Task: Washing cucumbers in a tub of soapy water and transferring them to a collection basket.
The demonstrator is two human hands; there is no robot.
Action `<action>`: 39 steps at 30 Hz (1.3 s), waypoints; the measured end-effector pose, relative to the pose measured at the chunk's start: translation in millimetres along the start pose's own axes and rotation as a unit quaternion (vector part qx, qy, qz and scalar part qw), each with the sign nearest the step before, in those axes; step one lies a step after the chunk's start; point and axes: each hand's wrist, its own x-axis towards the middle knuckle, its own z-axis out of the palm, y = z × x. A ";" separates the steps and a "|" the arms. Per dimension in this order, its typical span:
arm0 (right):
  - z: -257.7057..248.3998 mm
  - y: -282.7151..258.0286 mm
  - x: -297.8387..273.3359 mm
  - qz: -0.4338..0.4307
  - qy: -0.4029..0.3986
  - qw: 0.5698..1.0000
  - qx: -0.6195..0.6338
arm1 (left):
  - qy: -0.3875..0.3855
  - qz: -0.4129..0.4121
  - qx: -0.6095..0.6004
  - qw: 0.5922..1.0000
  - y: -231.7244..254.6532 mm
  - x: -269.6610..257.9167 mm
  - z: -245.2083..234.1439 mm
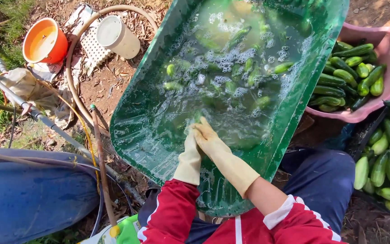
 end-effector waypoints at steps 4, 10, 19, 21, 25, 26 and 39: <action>-27.8 25.7 68.4 0.064 0.017 0.995 -0.077 | 0.026 -0.001 0.050 0.998 -12.1 -18.5 -2.9; -19.6 -45.0 3.9 0.187 -0.096 0.945 -0.249 | 0.050 -0.015 0.100 0.994 1.9 -29.5 -1.1; -80.2 69.7 83.7 0.109 -0.054 0.751 -0.649 | -0.096 0.008 -0.002 0.995 -35.5 33.0 -60.7; -83.8 80.1 80.5 0.231 0.141 0.913 -0.305 | -0.053 0.017 -0.034 0.998 -42.5 79.0 -69.8; -48.8 -15.4 23.5 0.251 0.087 0.964 0.029 | 0.011 -0.050 -0.193 0.980 -56.4 141.5 -64.1; -41.6 -52.0 0.0 0.191 0.019 0.967 0.167 | 0.005 -0.058 -0.235 0.970 -58.0 137.0 -54.1; -227.4 -50.4 -47.1 -0.007 0.104 0.952 0.289 | -0.066 0.278 0.342 0.895 52.9 -15.4 23.1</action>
